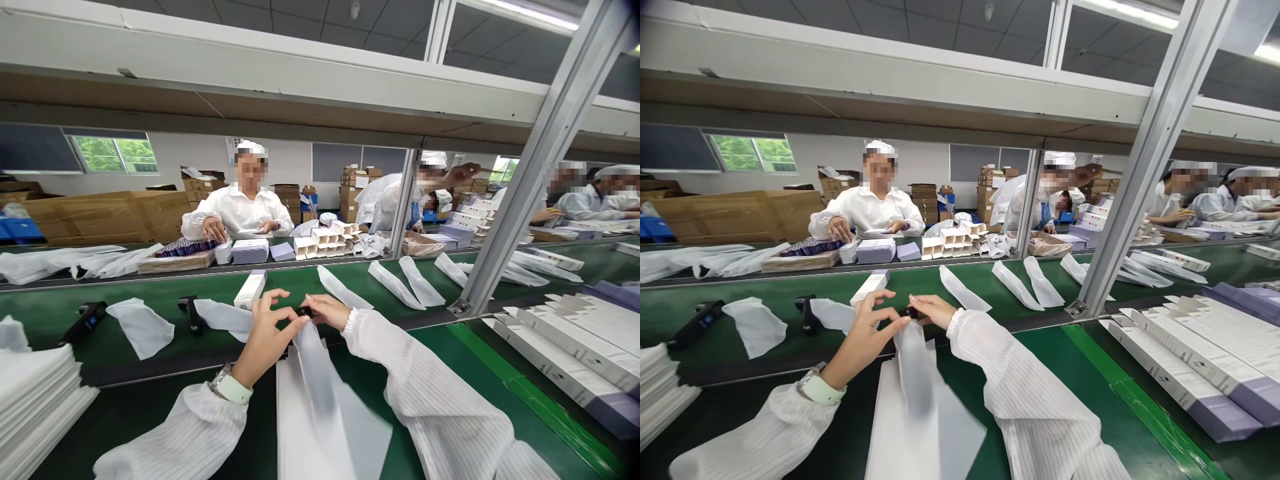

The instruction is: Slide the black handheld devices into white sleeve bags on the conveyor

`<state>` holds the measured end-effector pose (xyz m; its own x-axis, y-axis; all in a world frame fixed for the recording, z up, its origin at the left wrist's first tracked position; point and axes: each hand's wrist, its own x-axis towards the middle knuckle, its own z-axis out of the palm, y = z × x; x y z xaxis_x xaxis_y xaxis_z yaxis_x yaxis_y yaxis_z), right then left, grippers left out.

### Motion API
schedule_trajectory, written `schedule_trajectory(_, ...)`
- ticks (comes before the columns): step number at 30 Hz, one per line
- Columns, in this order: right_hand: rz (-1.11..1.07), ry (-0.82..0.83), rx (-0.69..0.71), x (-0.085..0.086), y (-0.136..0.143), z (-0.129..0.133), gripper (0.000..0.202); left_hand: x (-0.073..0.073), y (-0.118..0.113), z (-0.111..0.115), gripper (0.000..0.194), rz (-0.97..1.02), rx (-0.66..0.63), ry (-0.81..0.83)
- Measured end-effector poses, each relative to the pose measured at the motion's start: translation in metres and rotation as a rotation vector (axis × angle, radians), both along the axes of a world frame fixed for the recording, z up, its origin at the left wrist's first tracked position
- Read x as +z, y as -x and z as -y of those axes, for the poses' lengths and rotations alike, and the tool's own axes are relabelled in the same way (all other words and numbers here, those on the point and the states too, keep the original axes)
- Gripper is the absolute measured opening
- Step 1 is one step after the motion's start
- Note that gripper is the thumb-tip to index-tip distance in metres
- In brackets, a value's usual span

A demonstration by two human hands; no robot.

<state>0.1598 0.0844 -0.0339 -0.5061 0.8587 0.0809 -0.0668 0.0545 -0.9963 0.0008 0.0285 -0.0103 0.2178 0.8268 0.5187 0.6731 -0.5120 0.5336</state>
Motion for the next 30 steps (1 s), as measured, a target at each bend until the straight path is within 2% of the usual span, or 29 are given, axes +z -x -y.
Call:
schedule_trajectory(3,0.020,0.036,0.159,0.007,-0.006,0.002,0.054,0.022,-0.002,0.000,0.033,0.014,-0.070,0.147)
schedule_trajectory(6,-0.068,0.060,0.331,0.018,-0.011,0.010,0.060,0.040,-0.003,0.003,0.035,0.107,-0.120,0.182)
schedule_trajectory(9,-0.259,0.074,0.310,0.020,-0.012,0.029,0.064,0.054,-0.007,0.007,0.034,0.225,-0.149,0.145)
schedule_trajectory(11,-0.297,0.078,0.285,0.011,-0.008,0.045,0.070,0.055,-0.010,0.006,0.033,0.261,-0.141,0.099)
schedule_trajectory(13,-0.217,0.103,0.280,-0.002,-0.004,0.055,0.071,0.047,-0.010,0.001,0.028,0.304,-0.085,0.040)
schedule_trajectory(14,-0.186,0.112,0.243,-0.008,-0.002,0.055,0.065,0.038,-0.009,-0.002,0.026,0.337,-0.035,0.015)
schedule_trajectory(16,-0.198,0.132,0.080,-0.013,-0.004,0.042,0.051,0.015,-0.004,-0.010,0.035,0.400,0.063,0.013)
schedule_trajectory(17,-0.214,0.133,-0.025,-0.011,-0.007,0.030,0.047,0.002,0.000,-0.013,0.039,0.396,0.073,0.068)
schedule_trajectory(19,-0.160,0.078,-0.242,-0.005,-0.017,-0.002,0.044,-0.021,0.008,-0.018,0.038,0.252,-0.053,0.286)
schedule_trajectory(21,-0.014,-0.018,-0.402,0.000,-0.028,-0.036,0.043,-0.034,0.013,-0.020,0.041,0.077,-0.172,0.466)
schedule_trajectory(23,0.109,-0.081,-0.495,-0.001,-0.037,-0.062,0.043,-0.037,0.013,-0.022,0.043,-0.028,-0.233,0.564)
schedule_trajectory(25,0.211,-0.094,-0.563,-0.008,-0.044,-0.076,0.043,-0.034,0.010,-0.025,0.040,-0.076,-0.275,0.613)
schedule_trajectory(28,0.411,-0.147,-0.727,-0.012,-0.044,-0.082,0.050,-0.029,0.007,-0.028,0.033,-0.115,-0.303,0.643)
schedule_trajectory(30,0.522,-0.234,-0.784,-0.005,-0.029,-0.081,0.054,-0.029,0.008,-0.026,0.029,-0.107,-0.289,0.635)
